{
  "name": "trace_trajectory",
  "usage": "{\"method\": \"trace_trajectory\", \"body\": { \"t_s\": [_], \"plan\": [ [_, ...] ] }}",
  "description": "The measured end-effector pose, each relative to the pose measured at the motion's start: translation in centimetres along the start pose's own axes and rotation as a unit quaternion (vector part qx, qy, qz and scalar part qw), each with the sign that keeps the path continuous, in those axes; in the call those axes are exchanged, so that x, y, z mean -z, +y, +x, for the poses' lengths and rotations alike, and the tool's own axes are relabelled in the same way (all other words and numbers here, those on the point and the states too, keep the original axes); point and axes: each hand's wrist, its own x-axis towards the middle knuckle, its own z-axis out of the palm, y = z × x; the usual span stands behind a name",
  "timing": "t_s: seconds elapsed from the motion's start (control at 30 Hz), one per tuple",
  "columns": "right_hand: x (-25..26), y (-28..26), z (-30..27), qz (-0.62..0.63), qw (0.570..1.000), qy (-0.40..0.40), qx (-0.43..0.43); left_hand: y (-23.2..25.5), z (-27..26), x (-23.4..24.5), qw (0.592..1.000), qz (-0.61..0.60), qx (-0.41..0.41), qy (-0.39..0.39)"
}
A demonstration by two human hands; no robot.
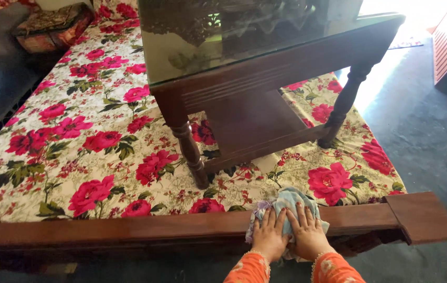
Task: Wiping down a wooden headboard and a glass-topped table with a cloth.
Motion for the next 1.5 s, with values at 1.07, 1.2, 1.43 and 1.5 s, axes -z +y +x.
{"method": "trace_trajectory", "body": {
  "t_s": [1.07, 1.2, 1.43, 1.5],
  "plan": [
    [-1.6, 0.5, 0.7, 0.038, 0.998, 0.044, 0.026, 0.5, -0.2, 0.7, 0.999, 0.002, 0.044, -0.004],
    [-1.5, 0.5, 0.8, 0.042, 0.998, 0.04, 0.019, 0.7, -0.1, 1.2, 0.998, -0.014, 0.049, -0.023],
    [-1.9, 0.4, 0.8, 0.033, 0.998, 0.057, 0.013, 0.6, -0.4, 1.3, 0.998, -0.017, 0.048, -0.037],
    [-1.8, 0.6, 0.4, 0.038, 0.997, 0.059, 0.013, 0.7, -0.4, 0.7, 0.998, -0.018, 0.043, -0.029]
  ]
}}
